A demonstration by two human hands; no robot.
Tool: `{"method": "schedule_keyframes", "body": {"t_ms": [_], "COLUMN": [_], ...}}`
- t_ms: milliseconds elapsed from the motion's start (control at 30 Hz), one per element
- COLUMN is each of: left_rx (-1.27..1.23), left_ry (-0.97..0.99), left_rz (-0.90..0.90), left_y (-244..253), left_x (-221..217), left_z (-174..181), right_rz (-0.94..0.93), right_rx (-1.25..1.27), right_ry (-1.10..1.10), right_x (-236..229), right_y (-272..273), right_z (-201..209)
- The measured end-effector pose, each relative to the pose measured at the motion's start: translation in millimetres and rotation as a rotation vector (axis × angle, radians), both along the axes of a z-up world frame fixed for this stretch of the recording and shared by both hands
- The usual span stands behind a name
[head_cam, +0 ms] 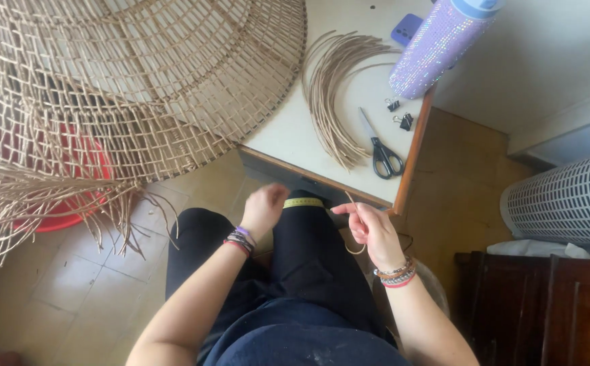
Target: Measuring and cutting rattan sticks to specific lengths using a tape measure and scissors for furniture or craft production.
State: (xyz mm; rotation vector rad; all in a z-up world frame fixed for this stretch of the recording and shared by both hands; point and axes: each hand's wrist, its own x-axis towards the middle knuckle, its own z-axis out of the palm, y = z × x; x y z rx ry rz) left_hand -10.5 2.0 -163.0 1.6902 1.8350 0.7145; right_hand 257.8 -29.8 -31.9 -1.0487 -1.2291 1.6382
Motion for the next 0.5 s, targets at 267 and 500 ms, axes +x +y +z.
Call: {"method": "schedule_keyframes", "body": {"t_ms": [267, 500], "left_rx": [0.046, 0.069], "left_ry": [0.083, -0.234], "left_rz": [-0.211, -0.575], "left_y": [0, -46], "left_x": [15, 29], "left_z": [-80, 67], "right_rz": [0.082, 0.024], "right_rx": [0.059, 0.165], "right_ry": [-0.140, -0.296], "right_x": [-9, -38], "right_y": [-11, -16], "right_z": [8, 25]}}
